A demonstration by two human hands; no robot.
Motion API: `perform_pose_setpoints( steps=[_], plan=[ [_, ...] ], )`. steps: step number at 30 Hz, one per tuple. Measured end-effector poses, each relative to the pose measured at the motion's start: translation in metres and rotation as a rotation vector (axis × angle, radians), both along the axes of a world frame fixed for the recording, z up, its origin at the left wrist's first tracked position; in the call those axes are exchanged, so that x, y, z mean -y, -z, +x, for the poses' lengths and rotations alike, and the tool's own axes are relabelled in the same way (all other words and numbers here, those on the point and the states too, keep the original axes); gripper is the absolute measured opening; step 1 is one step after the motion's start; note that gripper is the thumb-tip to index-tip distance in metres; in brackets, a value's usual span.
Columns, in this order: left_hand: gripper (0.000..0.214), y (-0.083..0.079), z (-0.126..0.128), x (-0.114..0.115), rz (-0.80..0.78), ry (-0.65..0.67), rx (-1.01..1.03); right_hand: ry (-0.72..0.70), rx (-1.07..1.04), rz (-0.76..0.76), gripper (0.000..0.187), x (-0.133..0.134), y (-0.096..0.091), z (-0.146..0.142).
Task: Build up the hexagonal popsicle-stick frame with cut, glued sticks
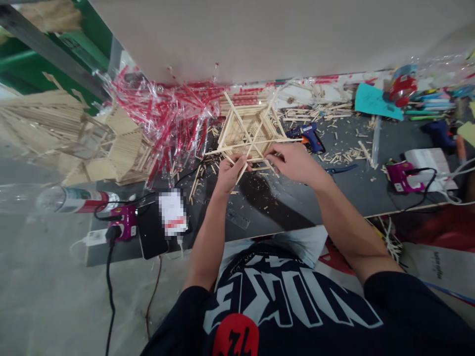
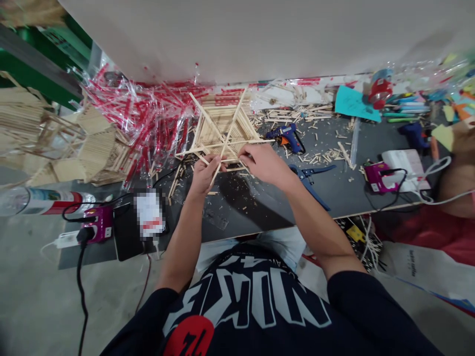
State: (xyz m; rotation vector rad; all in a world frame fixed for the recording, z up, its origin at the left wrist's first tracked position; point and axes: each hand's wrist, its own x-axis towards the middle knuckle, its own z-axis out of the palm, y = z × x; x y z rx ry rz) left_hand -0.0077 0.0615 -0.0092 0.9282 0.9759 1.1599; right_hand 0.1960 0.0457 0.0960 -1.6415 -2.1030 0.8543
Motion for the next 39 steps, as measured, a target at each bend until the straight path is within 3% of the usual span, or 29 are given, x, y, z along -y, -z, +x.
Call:
perform_pose_setpoints(
  steps=[16, 28, 39],
  plan=[
    [0.033, 0.005, -0.001, -0.002, 0.049, 0.025, -0.038, 0.017, -0.017, -0.100, 0.019, 0.001, 0.004, 0.003],
    [0.030, 0.000, -0.002, 0.001, 0.064, 0.060, -0.071, 0.015, -0.068, -0.046, 0.017, 0.003, 0.016, 0.009],
    [0.030, -0.001, -0.002, 0.002, 0.041, 0.053, -0.062, 0.042, -0.022, -0.046, 0.016, 0.001, 0.010, 0.004]
  ],
)
